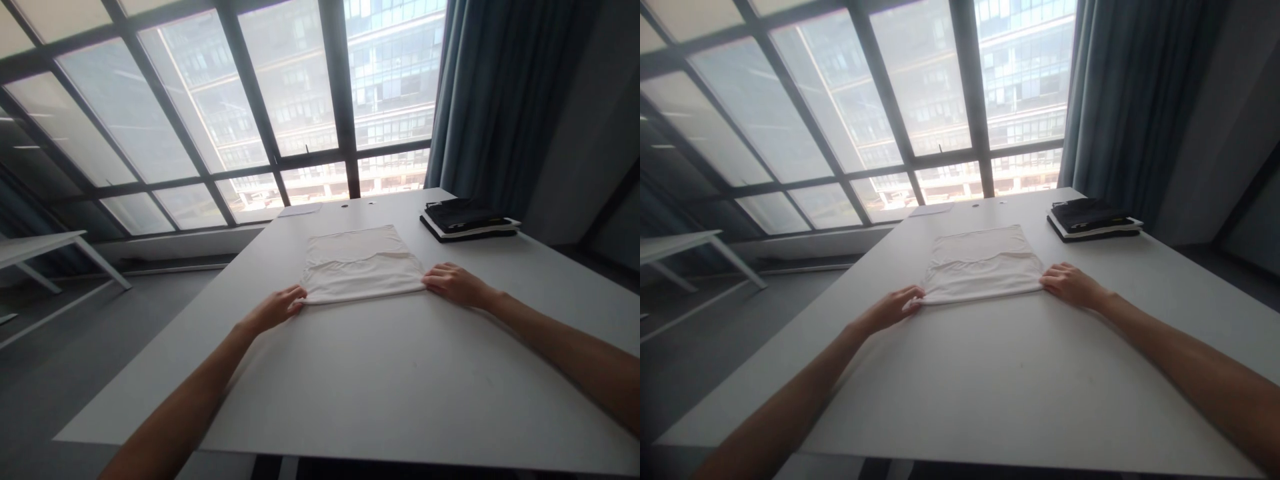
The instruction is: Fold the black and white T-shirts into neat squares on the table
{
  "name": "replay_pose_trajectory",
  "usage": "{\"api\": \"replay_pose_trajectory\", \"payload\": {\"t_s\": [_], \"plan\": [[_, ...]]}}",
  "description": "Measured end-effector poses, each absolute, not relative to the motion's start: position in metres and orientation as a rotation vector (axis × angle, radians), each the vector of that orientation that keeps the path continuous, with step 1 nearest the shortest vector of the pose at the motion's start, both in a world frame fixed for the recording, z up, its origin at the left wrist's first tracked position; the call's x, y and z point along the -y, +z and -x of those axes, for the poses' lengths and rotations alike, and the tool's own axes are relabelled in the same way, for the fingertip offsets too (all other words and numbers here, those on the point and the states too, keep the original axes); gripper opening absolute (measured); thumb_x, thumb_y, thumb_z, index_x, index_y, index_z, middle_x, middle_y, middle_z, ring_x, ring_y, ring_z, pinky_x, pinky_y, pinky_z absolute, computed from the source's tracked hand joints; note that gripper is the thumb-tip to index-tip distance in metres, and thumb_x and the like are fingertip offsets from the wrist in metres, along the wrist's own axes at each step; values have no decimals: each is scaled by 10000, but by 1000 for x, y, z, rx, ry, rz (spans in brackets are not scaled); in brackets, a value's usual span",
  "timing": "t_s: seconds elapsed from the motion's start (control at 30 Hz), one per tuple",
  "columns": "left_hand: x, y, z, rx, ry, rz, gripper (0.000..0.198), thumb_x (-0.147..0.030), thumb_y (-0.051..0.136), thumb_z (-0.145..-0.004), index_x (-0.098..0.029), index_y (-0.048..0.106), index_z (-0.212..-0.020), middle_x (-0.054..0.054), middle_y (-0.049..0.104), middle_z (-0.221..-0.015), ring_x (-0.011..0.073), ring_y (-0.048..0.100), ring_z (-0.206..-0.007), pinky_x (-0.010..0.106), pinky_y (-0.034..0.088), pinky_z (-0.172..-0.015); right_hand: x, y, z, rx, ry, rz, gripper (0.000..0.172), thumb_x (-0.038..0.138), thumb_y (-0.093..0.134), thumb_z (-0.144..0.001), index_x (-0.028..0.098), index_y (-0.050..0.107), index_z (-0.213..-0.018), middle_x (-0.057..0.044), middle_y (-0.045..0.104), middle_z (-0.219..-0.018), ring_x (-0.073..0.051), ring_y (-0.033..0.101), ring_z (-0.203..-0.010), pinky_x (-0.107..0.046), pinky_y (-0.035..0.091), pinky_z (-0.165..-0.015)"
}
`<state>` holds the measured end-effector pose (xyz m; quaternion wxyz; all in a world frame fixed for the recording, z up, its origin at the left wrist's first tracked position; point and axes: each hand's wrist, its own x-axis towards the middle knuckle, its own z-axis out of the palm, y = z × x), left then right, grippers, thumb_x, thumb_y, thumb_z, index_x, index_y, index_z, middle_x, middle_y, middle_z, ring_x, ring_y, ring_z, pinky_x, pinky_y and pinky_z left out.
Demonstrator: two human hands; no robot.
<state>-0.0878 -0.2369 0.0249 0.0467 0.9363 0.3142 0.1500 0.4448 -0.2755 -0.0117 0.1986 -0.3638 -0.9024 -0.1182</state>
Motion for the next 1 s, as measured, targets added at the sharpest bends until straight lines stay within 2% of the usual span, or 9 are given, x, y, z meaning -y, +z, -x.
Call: {"api": "replay_pose_trajectory", "payload": {"t_s": [0.1, 0.3, 0.4, 0.53, 0.7, 0.87, 1.0], "plan": [[238, 24, 86, -927, 463, -2898, 233, -232, 420, -1015, -208, 649, -1045, 77, 685, -1060, 165, 654, -896, 260, 510, -807, 281, -5, -441, 2546, -397, 1029, 198, 144, 510, -950, 204, 698, -933, -75, 722, -902, -214, 637, -871, -348, 449, -862], [233, 18, 86, -833, 466, -2964, 194, -186, 473, -966, -211, 665, -987, 94, 673, -1147, 203, 623, -1049, 302, 499, -905, 283, 0, -439, 2550, -466, 1092, 183, 126, 526, -922, 189, 690, -871, -77, 717, -884, -222, 634, -858, -350, 444, -845], [229, 13, 90, -926, 499, -2913, 155, -228, 494, -967, -215, 632, -1036, 78, 690, -1119, 192, 649, -1013, 297, 514, -886, 282, 0, -442, 2567, -427, 1044, 193, 143, 546, -920, 213, 725, -932, -73, 737, -945, -219, 651, -901, -340, 447, -848], [226, 13, 92, -1064, 518, -2929, 229, -239, 496, -974, -222, 599, -1178, 70, 714, -1092, 200, 683, -974, 311, 533, -855, 279, -2, -445, 2593, -482, 1056, 199, 122, 548, -919, 208, 726, -937, -75, 742, -945, -223, 654, -911, -345, 445, -856], [231, 21, 88, -991, 457, -3097, 221, -148, 473, -969, -235, 669, -1023, 58, 704, -1118, 190, 663, -1009, 296, 521, -867, 279, -3, -447, 2524, -534, 1029, 183, 89, 557, -894, 199, 703, -878, -75, 734, -908, -214, 649, -858, -342, 453, -850], [241, 37, 89, -943, 591, -3070, 188, -161, 492, -972, -220, 667, -1005, 70, 699, -1103, 177, 659, -976, 286, 518, -853, 285, 8, -448, 2458, -450, 980, 178, 99, 549, -904, 210, 687, -918, -77, 735, -974, -227, 656, -925, -361, 473, -877], [253, 55, 89, -863, 569, -3002, 177, -179, 503, -974, -208, 676, -950, 69, 705, -1031, 160, 656, -903, 269, 514, -816, 296, 21, -449, 2448, -305, 942, 169, 129, 564, -906, 229, 696, -937, -66, 739, -1005, -228, 667, -939, -369, 496, -877]]}}
